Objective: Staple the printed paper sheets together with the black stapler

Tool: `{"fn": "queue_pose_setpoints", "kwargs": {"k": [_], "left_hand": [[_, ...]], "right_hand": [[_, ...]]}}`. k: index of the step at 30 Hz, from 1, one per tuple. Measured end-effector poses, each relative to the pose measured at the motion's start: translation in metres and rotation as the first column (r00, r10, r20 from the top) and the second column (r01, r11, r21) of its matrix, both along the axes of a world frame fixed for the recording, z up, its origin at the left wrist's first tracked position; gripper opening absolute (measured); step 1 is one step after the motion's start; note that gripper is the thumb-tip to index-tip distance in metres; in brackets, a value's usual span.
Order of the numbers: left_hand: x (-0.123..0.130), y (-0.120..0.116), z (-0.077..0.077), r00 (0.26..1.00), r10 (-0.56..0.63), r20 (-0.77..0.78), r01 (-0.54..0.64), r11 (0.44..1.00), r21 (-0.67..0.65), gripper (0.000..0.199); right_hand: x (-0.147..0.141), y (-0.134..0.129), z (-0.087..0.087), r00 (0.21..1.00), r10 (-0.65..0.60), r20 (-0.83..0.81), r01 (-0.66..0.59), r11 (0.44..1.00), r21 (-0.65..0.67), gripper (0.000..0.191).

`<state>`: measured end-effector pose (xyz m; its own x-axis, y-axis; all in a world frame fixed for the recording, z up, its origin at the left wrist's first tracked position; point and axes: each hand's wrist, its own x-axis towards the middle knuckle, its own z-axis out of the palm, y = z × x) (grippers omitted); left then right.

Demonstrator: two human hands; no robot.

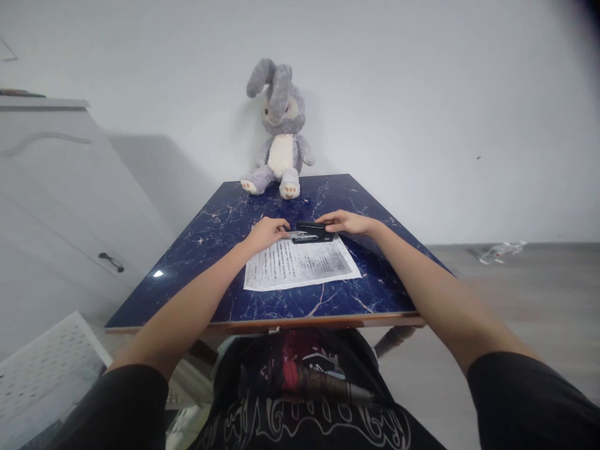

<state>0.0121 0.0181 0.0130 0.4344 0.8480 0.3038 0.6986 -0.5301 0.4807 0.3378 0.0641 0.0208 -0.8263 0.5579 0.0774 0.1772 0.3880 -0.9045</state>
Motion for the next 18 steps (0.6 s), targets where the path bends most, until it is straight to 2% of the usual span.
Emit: {"fn": "queue_pose_setpoints", "kwargs": {"k": [13,18], "left_hand": [[0.011,-0.001,0.000,1.000,-0.020,0.005,0.019,0.999,0.048,0.011],[0.015,0.000,-0.004,1.000,-0.014,0.009,0.014,0.998,0.067,0.012]], "right_hand": [[0.000,-0.001,0.002,1.000,0.021,0.000,-0.021,1.000,0.010,0.052],[0.000,-0.002,0.002,1.000,-0.010,-0.001,0.010,1.000,0.000,0.053]]}}
